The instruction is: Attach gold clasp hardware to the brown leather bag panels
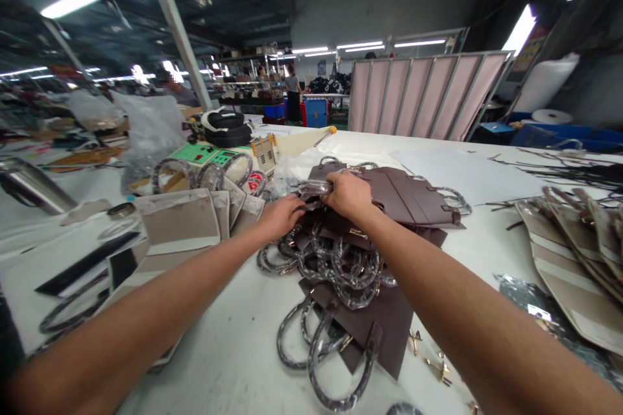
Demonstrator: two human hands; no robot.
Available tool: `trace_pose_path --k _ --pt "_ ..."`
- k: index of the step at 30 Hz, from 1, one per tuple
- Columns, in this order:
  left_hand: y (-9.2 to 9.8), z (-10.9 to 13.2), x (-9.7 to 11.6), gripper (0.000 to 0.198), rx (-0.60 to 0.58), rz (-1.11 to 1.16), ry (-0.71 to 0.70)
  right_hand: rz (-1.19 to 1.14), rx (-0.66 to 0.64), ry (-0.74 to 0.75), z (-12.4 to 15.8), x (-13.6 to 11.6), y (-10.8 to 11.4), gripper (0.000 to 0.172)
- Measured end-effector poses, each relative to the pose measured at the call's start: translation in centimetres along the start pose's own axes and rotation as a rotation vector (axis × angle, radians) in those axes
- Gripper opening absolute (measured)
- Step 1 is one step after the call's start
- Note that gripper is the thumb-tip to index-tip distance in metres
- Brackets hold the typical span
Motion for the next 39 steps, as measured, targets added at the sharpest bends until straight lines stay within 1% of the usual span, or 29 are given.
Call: trace_pose_path --k 3,5,6,7,9,11,13,14,15,16,17,18,19,20,21,23,25,28,30,32,33,35,37,39 --pt "1.7 -2.2 0.4 0.019 0.057 -0.003 0.025 0.012 -0.017 0.027 0.6 -0.5 -0.7 0.055" --pt "2.4 -3.2 1.1 0.019 0.088 0.005 0.032 0.053 0.000 0.032 1.0 -0.7 -0.9 0.063" --pt "2.5 -3.3 1.7 0.018 0.097 0.012 0.028 0.077 0.015 0.029 1.2 -0.7 -0.9 0.062" --pt "2.4 -3.2 2.4 0.017 0.098 0.019 0.017 0.096 0.032 0.026 1.3 -0.6 -0.9 0.056" --pt "2.2 -2.2 3.7 0.015 0.111 0.064 0.000 0.113 0.056 0.029 1.5 -0.3 -0.7 0.041" --pt "2.3 -0.2 4.8 0.022 0.161 0.162 0.003 0.111 0.062 0.040 1.5 0.2 -0.5 0.037" --pt "2.4 2.3 6.6 0.044 0.177 0.251 -0.060 0.104 0.052 0.050 1.0 0.7 -0.1 0.036" --pt "2.1 3.5 8.1 0.059 0.145 0.261 -0.143 0.101 0.044 0.051 0.7 0.9 0.1 0.036" --pt "1.8 4.6 9.9 0.069 0.093 0.246 -0.247 0.099 0.034 0.050 0.4 1.1 0.3 0.035" --pt "1.4 5.4 11.7 0.069 0.038 0.215 -0.353 0.100 0.024 0.050 0.2 1.2 0.4 0.034" --pt "1.0 6.0 13.1 0.061 -0.009 0.184 -0.439 0.101 0.014 0.051 0.0 1.3 0.6 0.034" --pt "0.9 6.1 14.2 0.047 -0.037 0.163 -0.487 0.104 0.005 0.051 -0.1 1.4 0.7 0.034" --pt "1.0 5.6 14.7 0.034 -0.045 0.155 -0.495 0.103 -0.004 0.053 -0.1 1.5 0.8 0.034" --pt "1.4 4.7 14.7 0.027 -0.032 0.160 -0.461 0.096 -0.016 0.055 -0.1 1.7 0.9 0.033" --pt "2.0 3.4 14.2 0.024 -0.003 0.173 -0.402 0.082 -0.029 0.057 0.1 1.9 1.1 0.033" --pt "3.3 1.0 12.4 0.023 0.083 0.177 -0.259 0.044 -0.063 0.055 0.3 2.6 1.4 0.033" --pt "4.3 -0.7 10.5 0.022 0.161 0.123 -0.156 -0.018 -0.119 0.052 0.5 3.4 1.6 0.032" --pt "4.9 -1.5 8.1 0.022 0.228 0.048 -0.066 -0.111 -0.234 0.077 0.4 3.9 1.7 0.029" --pt "4.8 -1.4 6.8 0.021 0.243 0.068 -0.005 -0.151 -0.311 0.112 0.5 3.8 1.6 0.030" --pt "4.4 -1.4 5.9 0.020 0.231 0.131 0.041 -0.189 -0.353 0.150 1.0 3.4 1.7 0.036" --pt "4.3 -1.4 5.6 0.019 0.219 0.168 0.049 -0.204 -0.343 0.156 1.3 3.4 1.9 0.042" --pt "4.1 -1.8 5.4 0.020 0.204 0.225 0.045 -0.216 -0.252 0.128 2.5 3.6 2.8 0.056" --pt "4.1 -2.4 5.1 0.023 0.201 0.260 0.036 -0.226 -0.089 0.080 4.8 4.0 4.1 0.065" --pt "4.1 -2.8 4.9 0.026 0.199 0.284 0.034 -0.243 0.106 0.067 8.2 3.9 5.4 0.063"
Point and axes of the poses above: each hand's wrist, its own z-axis away from the middle knuckle, its own y-axis out of the back of the hand, x = y × z, the point moved 10 cm from there along -z, towards the middle knuckle, and after that the axes turned 6 degrees about -z, right-handed, at the moved point
